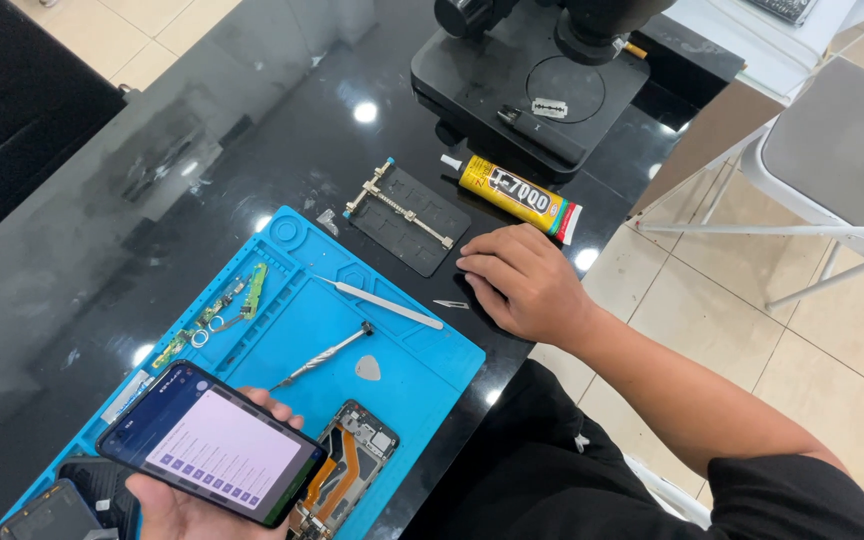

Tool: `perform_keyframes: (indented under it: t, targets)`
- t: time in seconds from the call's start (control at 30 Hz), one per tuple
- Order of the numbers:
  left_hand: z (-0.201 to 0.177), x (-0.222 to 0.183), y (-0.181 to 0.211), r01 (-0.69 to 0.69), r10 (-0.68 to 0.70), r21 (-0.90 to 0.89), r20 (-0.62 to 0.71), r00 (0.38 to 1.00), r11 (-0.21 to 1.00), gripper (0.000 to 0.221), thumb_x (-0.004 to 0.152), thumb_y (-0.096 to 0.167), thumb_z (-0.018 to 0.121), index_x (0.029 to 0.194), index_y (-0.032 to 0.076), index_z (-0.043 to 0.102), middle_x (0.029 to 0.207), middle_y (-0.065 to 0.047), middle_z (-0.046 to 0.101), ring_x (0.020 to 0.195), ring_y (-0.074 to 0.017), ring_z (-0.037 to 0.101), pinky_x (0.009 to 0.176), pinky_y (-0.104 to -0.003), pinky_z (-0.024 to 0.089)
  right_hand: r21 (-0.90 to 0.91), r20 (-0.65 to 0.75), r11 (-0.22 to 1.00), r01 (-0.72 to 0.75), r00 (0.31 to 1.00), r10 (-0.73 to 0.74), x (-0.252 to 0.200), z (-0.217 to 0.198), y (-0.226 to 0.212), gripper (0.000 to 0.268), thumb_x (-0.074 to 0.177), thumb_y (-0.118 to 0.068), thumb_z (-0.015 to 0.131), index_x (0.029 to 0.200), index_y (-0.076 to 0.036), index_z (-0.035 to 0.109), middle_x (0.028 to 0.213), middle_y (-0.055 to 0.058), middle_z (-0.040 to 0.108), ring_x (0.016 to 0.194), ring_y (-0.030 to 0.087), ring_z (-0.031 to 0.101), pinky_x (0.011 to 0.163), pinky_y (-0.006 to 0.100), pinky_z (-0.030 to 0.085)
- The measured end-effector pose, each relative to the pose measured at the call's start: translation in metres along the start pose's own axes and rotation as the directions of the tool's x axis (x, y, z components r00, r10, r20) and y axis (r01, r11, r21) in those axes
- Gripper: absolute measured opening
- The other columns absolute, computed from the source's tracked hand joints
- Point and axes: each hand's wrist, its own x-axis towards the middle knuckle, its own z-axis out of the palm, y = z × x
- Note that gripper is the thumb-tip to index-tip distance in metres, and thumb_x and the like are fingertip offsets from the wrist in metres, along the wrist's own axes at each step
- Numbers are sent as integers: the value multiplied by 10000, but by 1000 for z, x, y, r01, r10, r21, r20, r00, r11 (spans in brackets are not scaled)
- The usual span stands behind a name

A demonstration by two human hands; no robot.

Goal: The person is working on a disassembled smartphone on a blue work mat. They handle the phone's internal components, including the motherboard and battery, and use a screwdriver. They also use a calculator to perform calculations while holding another smartphone.

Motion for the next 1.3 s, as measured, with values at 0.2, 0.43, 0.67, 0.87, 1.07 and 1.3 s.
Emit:
perform_keyframes:
  t: [0.2, 0.43, 0.67, 0.87, 1.07, 1.3]
  targets:
    - [-25, 8, 6, -53, 74, 268, -69, 995, 962, 940, 865, 612, 865, 1454, -6, 472, 1262, -264, 627, 1061, -412, 665, 948, -571, 523, -4, -18, 1000, -8, 1000, 8, -2, 1, 0, 84, 976, -20, 680, 1058, 0, 684, 1069, 170, 695, 929, 315, 672, 816, 412, 536]
    - [-36, 13, 13, 22, -22, 188, -1, 1000, 982, 941, 878, 594, 889, 1394, -81, 484, 1271, -267, 626, 1085, -428, 655, 988, -589, 482, -26, 7, 998, -49, 999, 50, -5, 2, 1, 100, 966, -38, 703, 1061, -9, 702, 1070, 160, 706, 954, 303, 675, 844, 407, 544]
    - [9, -3, 5, -32, 79, 230, -201, 976, 973, 978, 842, 584, 903, 1492, 10, 451, 1306, -217, 620, 1128, -373, 656, 995, -516, 545, 5, -8, 1000, 0, 1000, 0, 2, 1, -1, 75, 992, -29, 661, 1051, 10, 687, 1060, 174, 687, 919, 318, 668, 809, 411, 529]
    - [10, 5, -3, -108, 99, 83, 110, 989, 991, 756, 1017, 445, 654, 1503, -79, 408, 1317, -304, 595, 1150, -458, 623, 1022, -572, 514, 2, -25, 999, 33, 999, -33, 2, 0, -1, 48, 976, 14, 666, 1005, 26, 703, 1041, 177, 709, 899, 330, 677, 796, 424, 520]
    - [9, 9, -7, -81, 82, -15, 202, 976, 997, 657, 1046, 423, 592, 1496, -23, 420, 1292, -275, 625, 1135, -399, 672, 1007, -503, 576, -51, 18, 998, 28, 999, -27, -6, 2, -1, 72, 1032, 22, 688, 1055, 52, 749, 1097, 194, 741, 960, 347, 697, 894, 441, 530]
    - [-4, 12, -10, -77, 75, 5, 187, 979, 997, 730, 1031, 502, 591, 1497, -47, 469, 1356, -284, 612, 1157, -369, 685, 1038, -483, 577, -88, 50, 989, 115, 993, -111, -26, 7, 16, 49, 1091, 107, 733, 1121, 85, 764, 1174, 225, 760, 1052, 375, 707, 978, 462, 524]
